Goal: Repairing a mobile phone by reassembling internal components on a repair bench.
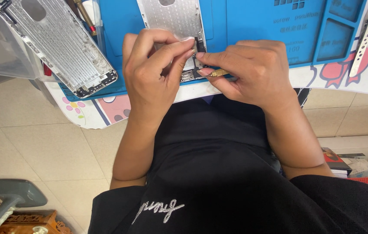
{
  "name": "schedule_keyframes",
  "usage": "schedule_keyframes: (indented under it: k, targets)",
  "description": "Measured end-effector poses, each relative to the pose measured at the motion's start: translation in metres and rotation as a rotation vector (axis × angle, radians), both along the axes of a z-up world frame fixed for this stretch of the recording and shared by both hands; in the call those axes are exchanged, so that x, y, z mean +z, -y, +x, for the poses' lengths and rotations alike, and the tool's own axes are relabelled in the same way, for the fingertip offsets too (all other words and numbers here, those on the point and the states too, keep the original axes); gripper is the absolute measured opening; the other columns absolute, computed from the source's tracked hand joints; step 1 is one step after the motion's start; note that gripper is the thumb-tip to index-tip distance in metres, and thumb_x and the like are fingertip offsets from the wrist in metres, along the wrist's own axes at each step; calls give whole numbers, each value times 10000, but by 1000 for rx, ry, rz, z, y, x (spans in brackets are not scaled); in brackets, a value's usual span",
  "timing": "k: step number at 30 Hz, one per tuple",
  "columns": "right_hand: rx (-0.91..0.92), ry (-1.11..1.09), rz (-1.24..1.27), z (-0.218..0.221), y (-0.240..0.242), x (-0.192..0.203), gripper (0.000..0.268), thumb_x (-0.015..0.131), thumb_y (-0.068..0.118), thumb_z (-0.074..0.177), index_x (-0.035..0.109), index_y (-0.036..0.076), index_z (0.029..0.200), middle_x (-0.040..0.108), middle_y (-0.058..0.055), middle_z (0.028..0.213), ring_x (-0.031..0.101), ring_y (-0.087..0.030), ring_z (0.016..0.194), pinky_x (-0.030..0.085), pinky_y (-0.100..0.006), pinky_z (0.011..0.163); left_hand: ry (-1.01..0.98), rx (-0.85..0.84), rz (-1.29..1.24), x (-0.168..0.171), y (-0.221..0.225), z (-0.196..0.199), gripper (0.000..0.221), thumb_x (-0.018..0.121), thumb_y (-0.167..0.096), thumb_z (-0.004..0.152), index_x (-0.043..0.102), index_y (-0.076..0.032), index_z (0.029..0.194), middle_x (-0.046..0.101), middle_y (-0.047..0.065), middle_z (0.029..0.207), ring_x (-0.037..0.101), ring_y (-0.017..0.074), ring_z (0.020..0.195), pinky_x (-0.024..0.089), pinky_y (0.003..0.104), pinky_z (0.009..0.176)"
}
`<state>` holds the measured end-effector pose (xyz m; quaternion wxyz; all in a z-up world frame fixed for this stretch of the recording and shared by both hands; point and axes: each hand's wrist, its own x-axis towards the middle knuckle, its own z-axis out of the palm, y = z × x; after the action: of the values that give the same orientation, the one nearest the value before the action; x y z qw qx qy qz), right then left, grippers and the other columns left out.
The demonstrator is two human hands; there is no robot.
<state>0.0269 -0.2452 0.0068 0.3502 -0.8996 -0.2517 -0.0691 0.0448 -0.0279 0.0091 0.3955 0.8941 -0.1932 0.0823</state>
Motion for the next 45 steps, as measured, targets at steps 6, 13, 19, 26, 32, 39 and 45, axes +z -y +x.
schedule_keyframes:
  k: [6,13,19,26,32,39,45]
  targets:
    - [-2,-9,0,-1,0,-3,158,849,225,1006,807,138,1130,693,15,766,617,-120,646,428,-266,577,-3,2,-1,0,-2,1,205,908,-143,953,795,-175,1121,637,-57,1066,488,148,875,428,271,735]
    - [-7,-8,0,-1,-1,-3,144,853,216,1009,812,140,1124,696,16,761,616,-113,638,428,-260,572,7,0,-15,-2,-2,1,200,919,-147,949,799,-178,1105,637,-61,1067,487,140,869,424,267,718]
    - [-9,-14,-2,-1,-2,-2,139,857,213,999,810,134,1103,692,12,736,612,-111,615,426,-251,552,15,-16,-11,1,-4,2,210,909,-110,943,794,-179,1105,641,-59,1070,489,153,894,422,268,706]
    - [-17,3,4,-1,-2,-1,171,865,206,984,807,136,1129,676,9,748,608,-127,639,437,-269,582,31,-15,-24,3,-3,1,231,910,-92,931,787,-173,1110,639,-54,1068,498,152,868,431,269,707]
    - [-32,10,-9,-2,-5,0,169,865,192,963,812,148,1117,666,16,724,590,-124,613,422,-278,557,39,-12,-26,2,-3,0,229,912,-99,917,789,-173,1095,634,-52,1050,502,161,902,435,266,700]
    - [-18,-101,135,-7,6,2,427,864,263,923,726,65,1276,583,-27,707,526,-120,552,387,-262,530,57,-17,-19,5,-4,-1,196,900,-106,924,791,-154,1080,615,-33,1044,500,174,911,442,285,731]
    - [-148,-177,382,-11,17,3,441,750,235,977,600,29,1337,499,25,649,462,-68,553,331,-236,528,84,-13,-48,2,-4,-1,180,898,-109,924,791,-159,1060,617,-35,1038,513,171,917,445,300,768]
